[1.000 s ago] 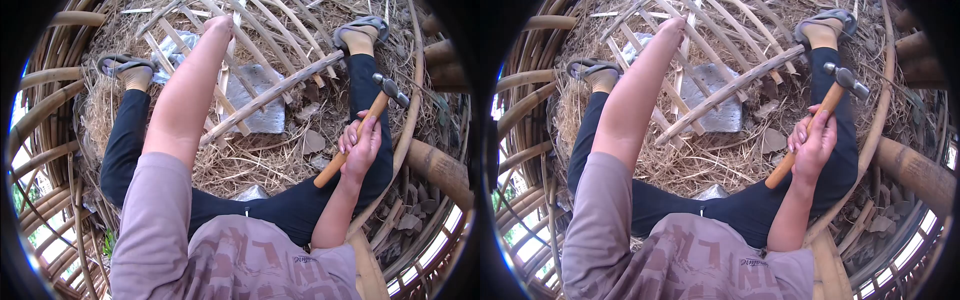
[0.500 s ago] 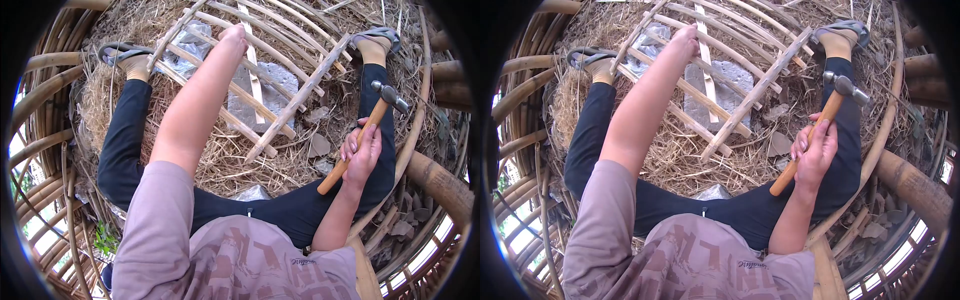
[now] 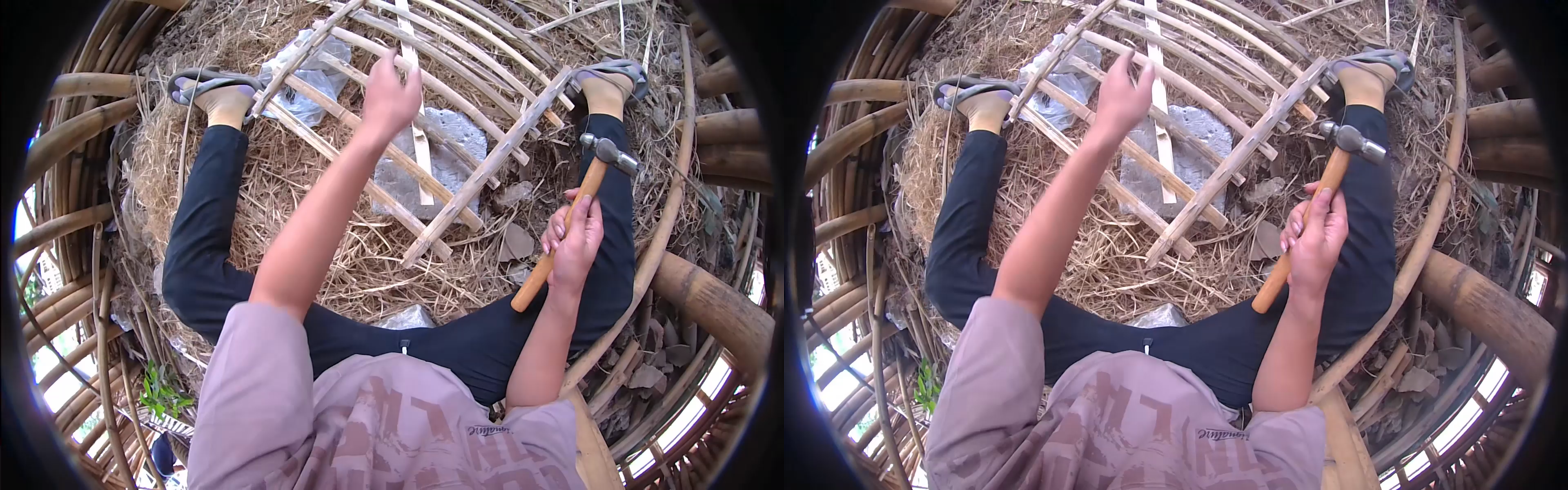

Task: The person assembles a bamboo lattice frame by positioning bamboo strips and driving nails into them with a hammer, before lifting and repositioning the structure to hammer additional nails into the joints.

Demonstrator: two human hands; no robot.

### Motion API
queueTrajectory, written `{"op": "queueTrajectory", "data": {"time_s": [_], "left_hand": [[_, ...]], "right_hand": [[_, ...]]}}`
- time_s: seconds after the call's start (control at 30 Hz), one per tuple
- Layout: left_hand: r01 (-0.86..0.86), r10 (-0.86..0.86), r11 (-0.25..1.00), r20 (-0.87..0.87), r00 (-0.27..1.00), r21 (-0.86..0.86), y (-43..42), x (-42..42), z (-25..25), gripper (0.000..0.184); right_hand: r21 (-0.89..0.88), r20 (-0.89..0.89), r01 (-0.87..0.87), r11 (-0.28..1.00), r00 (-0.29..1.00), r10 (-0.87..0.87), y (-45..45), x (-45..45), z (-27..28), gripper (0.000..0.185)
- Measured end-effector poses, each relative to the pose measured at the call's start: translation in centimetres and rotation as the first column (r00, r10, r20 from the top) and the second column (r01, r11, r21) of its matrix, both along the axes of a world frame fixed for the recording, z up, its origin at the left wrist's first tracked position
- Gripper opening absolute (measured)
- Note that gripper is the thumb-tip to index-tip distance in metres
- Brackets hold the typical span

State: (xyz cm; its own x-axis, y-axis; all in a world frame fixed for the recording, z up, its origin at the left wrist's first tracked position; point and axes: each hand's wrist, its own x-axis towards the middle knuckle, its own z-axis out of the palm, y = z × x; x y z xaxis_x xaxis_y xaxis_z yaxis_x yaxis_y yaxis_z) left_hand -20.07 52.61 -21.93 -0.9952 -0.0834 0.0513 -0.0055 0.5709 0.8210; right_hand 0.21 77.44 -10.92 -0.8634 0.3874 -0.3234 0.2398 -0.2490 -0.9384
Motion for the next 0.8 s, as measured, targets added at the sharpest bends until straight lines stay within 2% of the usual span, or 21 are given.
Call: {"op": "queueTrajectory", "data": {"time_s": [0.03,0.1,0.2,0.3,0.33,0.43,0.47,0.57,0.7,0.73,0.8], "left_hand": [[0.069,-0.095,0.981,-0.14,0.986,-0.179,-1.0,2.6,0.3,0.067],[0.108,-0.196,0.868,-0.136,0.971,-0.485,-2.8,7.2,1.0,0.068],[-0.016,-0.102,0.793,-0.159,0.982,-0.609,-4.9,11.0,-0.5,0.057],[0.046,-0.19,0.819,-0.194,0.962,-0.572,-6.2,9.4,-1.2,0.047],[0.103,-0.279,0.816,-0.231,0.932,-0.569,-6.4,8.3,-1.8,0.039],[0.263,-0.485,0.69,-0.161,0.86,-0.675,-5.8,4.6,-1.6,0.039],[0.234,-0.503,0.657,-0.185,0.844,-0.716,-5.5,3.6,-1.8,0.041],[0.26,-0.477,0.686,-0.15,0.866,-0.68,-5.0,0.9,-1.5,0.045],[0.452,-0.584,0.519,0.085,0.807,-0.725,-5.3,-1.6,-2.3,0.059],[0.438,-0.625,0.538,0.008,0.781,-0.72,-5.4,-1.6,-2.7,0.067],[0.513,-0.616,0.513,0.121,0.778,-0.688,-5.0,-1.9,-3.5,0.069]], "right_hand": [[0.01,0.002,0.0,1.0,1.0,0.0,-0.1,0.0,0.0,0.028],[0.029,0.015,-0.012,1.0,1.0,0.012,-0.4,-0.1,-0.1,0.028],[0.028,0.029,-0.036,0.999,0.999,0.036,-0.8,0.0,-1.1,0.024],[0.073,0.067,-0.062,0.995,0.996,0.058,-2.0,-0.2,-2.7,0.024],[0.079,0.075,-0.075,0.994,0.995,0.07,-2.5,-0.2,-2.9,0.024],[0.126,0.107,-0.12,0.985,0.989,0.107,-3.3,-0.5,-3.6,0.027],[0.146,0.126,-0.132,0.98,0.986,0.114,-3.5,-0.5,-3.5,0.027],[0.181,0.143,-0.151,0.972,0.982,0.126,-3.7,-0.8,-3.4,0.027],[0.212,0.179,-0.172,0.962,0.975,0.135,-3.7,-1.1,-3.9,0.027],[0.205,0.187,-0.178,0.963,0.972,0.14,-3.6,-1.0,-4.0,0.027],[0.192,0.193,-0.192,0.963,0.969,0.155,-3.6,-1.3,-4.3,0.027]]}}
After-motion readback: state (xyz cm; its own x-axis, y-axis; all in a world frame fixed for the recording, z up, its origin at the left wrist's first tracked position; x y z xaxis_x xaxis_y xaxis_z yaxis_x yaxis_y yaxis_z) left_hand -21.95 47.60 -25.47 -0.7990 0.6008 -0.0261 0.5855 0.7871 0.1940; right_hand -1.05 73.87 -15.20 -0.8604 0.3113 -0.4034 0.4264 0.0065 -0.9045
